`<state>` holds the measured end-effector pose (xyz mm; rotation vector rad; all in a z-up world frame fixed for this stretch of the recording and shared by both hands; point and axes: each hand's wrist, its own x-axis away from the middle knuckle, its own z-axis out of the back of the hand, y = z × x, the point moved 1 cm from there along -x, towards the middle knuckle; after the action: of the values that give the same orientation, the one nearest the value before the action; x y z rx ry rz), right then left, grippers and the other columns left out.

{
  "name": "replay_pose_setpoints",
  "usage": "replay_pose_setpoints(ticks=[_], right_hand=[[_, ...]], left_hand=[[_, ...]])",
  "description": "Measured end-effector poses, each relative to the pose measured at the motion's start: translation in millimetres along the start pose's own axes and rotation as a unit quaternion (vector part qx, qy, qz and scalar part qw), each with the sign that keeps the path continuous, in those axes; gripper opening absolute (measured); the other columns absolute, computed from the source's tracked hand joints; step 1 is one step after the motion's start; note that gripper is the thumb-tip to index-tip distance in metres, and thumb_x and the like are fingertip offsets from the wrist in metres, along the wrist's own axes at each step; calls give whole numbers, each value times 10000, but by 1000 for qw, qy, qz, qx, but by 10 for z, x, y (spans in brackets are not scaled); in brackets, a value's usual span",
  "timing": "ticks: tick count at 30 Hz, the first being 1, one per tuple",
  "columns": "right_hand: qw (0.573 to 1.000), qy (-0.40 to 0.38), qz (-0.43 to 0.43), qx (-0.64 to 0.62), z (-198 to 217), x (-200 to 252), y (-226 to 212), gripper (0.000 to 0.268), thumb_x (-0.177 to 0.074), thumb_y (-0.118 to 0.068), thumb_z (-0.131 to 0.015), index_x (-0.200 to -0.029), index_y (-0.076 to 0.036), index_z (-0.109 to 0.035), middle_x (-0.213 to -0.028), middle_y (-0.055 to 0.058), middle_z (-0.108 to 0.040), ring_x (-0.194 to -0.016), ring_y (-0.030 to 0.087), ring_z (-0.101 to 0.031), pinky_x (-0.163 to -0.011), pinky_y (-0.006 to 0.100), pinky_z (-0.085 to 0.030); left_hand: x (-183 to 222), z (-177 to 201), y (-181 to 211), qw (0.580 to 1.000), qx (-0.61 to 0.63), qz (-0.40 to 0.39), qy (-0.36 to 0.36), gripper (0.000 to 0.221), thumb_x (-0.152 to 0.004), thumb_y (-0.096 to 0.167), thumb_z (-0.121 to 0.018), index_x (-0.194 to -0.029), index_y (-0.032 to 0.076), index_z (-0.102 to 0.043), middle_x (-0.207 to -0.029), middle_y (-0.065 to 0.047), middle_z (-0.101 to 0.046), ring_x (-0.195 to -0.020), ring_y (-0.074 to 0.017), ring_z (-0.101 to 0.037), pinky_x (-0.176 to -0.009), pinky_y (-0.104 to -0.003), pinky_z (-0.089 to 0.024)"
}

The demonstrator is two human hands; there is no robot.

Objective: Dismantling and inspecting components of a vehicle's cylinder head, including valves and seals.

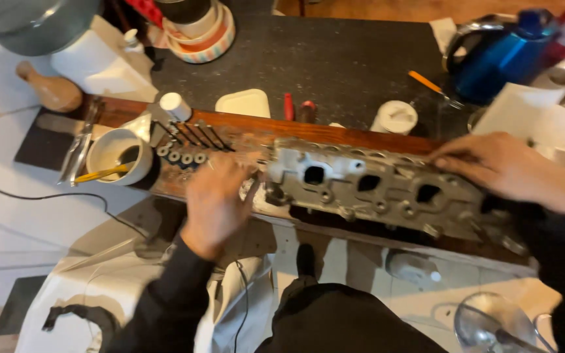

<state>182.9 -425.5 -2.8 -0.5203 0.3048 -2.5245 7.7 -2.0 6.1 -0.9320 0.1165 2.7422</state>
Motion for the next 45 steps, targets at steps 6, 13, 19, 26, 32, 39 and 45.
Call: replay_pose_setpoints(ticks=[6,13,19,26,32,39,45], right_hand=[[996,-11,87,-19,62,-43,-29,491,-1001,-466,-495,-1258,-132,-748,-1197,32,-809,-949,265,-782,-852,380,-596],[989,-70,105,-75,138,-183,53,527,-1045,-469,-478,-1219,-73,-778,-1143,249,-793,-1162,485,-685,-1038,606,-505],[986,-80,116,-91,-65,-493,322,408,-1004,-436,-635,-1258,-159,-795,-1121,152,-810,-1137,383,-725,-1009,518,-528],[983,-89,111,-113,-40,-494,269,402,-978,-453,-667,-1251,-190,-801,-1061,132,-819,-1076,371,-749,-986,498,-540],[976,-125,114,-135,-69,-572,289,387,-966,-369,-679,-1303,-209,-781,-1078,122,-821,-1068,330,-751,-1005,471,-543],[971,-145,116,-152,-69,-787,349,408,-935,-360,-747,-1290,-162,-787,-1117,116,-830,-1030,299,-765,-942,440,-576],[977,-126,105,-134,79,-1022,525,390,-964,-333,-739,-1309,-155,-777,-1118,96,-834,-986,254,-770,-933,408,-589]], left_hand=[[495,-451,1628,917,375,102,-86,158,-889,195,-789,-984,70,-764,-725,-58,-645,-558,-245,-577,-527,-349,-464],[520,-1379,2344,883,431,155,-99,225,-974,305,-745,-1006,82,-762,-800,-114,-749,-788,-350,-761,-672,-403,-597],[557,-1621,2380,861,459,215,-33,220,-950,217,-764,-906,3,-739,-700,-201,-710,-747,-446,-724,-579,-446,-546],[446,-1553,2388,884,442,153,-23,183,-931,242,-812,-905,75,-743,-651,-131,-689,-652,-374,-719,-576,-400,-573],[424,-1623,2408,890,401,218,3,252,-831,245,-871,-715,90,-709,-553,-134,-650,-602,-395,-701,-515,-413,-525],[439,-1636,2381,862,395,317,-32,261,-755,274,-891,-668,68,-757,-559,-161,-670,-648,-404,-726,-501,-428,-511],[380,-956,2377,855,442,229,-141,167,-865,245,-820,-840,82,-800,-724,-134,-778,-728,-380,-770,-591,-416,-587]])
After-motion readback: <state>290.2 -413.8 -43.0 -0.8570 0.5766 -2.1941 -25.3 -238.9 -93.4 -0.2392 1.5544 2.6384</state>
